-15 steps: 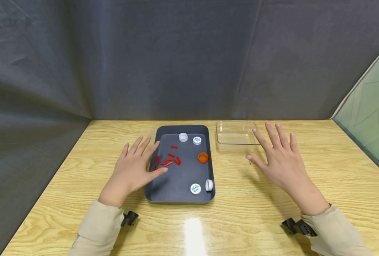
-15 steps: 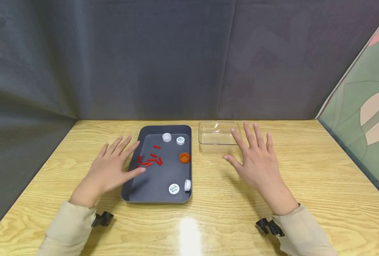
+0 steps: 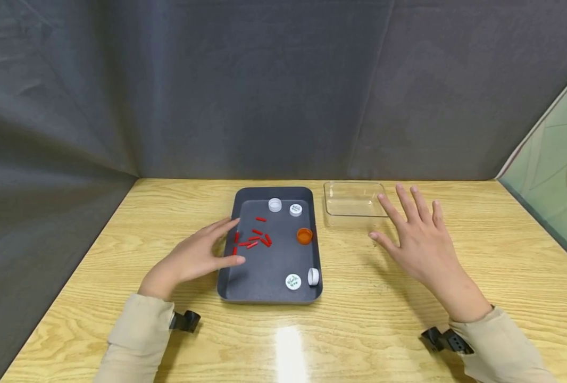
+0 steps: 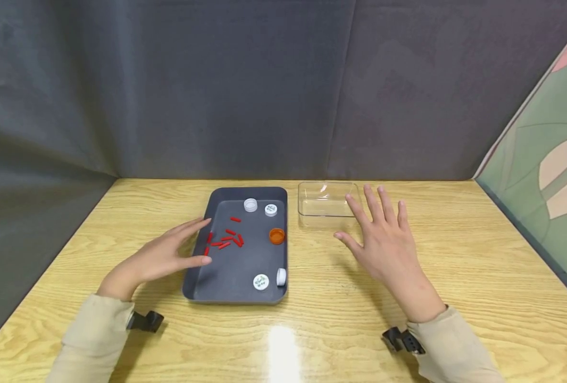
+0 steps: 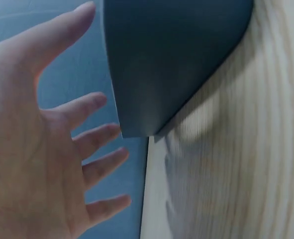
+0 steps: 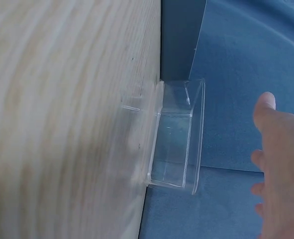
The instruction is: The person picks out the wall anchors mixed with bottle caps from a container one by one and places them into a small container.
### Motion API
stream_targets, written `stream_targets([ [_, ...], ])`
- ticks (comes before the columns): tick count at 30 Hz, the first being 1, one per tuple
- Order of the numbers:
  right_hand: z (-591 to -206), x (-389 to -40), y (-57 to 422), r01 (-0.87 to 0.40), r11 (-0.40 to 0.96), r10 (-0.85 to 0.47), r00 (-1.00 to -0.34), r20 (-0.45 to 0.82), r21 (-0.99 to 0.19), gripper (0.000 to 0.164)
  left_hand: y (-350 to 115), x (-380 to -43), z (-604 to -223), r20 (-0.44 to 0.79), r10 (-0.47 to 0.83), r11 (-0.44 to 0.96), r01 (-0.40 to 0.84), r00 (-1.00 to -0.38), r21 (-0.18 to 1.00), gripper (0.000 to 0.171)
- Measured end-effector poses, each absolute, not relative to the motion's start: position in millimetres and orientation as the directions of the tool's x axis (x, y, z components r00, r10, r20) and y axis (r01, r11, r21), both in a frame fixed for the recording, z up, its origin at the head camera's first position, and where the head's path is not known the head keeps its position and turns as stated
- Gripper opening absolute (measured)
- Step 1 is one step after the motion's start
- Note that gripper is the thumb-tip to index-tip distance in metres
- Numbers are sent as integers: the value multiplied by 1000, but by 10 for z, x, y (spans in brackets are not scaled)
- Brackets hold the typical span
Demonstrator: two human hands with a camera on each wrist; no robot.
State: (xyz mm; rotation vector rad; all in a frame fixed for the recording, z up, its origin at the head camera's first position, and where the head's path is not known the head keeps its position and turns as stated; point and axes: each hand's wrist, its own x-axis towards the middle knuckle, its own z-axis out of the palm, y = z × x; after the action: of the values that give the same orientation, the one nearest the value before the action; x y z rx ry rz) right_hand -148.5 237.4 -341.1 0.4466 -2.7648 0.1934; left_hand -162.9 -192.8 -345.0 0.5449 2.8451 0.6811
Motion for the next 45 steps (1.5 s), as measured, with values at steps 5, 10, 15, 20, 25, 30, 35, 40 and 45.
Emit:
stream_targets([
  [5,-3425,-1499,2382,-324,941,-274,-902,334,-101,72,-2012,-1714,-3456,-105,434,732,282,-895,620,96],
  [10,-3478,-1518,2367,-328,937,-277,-906,320,-118,72,-2134,-1749,-3499,-156,475,640,218,-866,736,95],
  [15,-3519,-1553,2314,-371,917,-307,-889,341,-143,71,-2223,-1789,-3558,-183,517,585,190,-836,788,92],
  [20,-3496,-1593,2263,-424,887,-336,-865,372,-183,70,-2285,-1889,-3604,-166,541,542,191,-824,818,91],
  [25,-3460,-1606,2205,-489,847,-381,-832,402,-210,71,-2352,-1944,-3635,-173,561,503,167,-810,848,91],
  [30,-3448,-1619,2148,-542,814,-416,-796,440,-209,72,-2375,-1935,-3657,-166,573,481,165,-802,861,90],
  [35,-3422,-1670,2058,-596,766,-438,-757,486,-239,69,-2346,-1897,-3667,-152,579,461,168,-801,871,90],
  [40,-3388,-1810,1917,-678,678,-468,-697,544,-285,58,-2323,-1871,-3726,-142,568,437,152,-811,886,90],
  [45,-3385,-1947,1737,-728,574,-492,-672,554,-374,48,-2332,-1885,-3797,-121,575,394,145,-809,907,90],
])
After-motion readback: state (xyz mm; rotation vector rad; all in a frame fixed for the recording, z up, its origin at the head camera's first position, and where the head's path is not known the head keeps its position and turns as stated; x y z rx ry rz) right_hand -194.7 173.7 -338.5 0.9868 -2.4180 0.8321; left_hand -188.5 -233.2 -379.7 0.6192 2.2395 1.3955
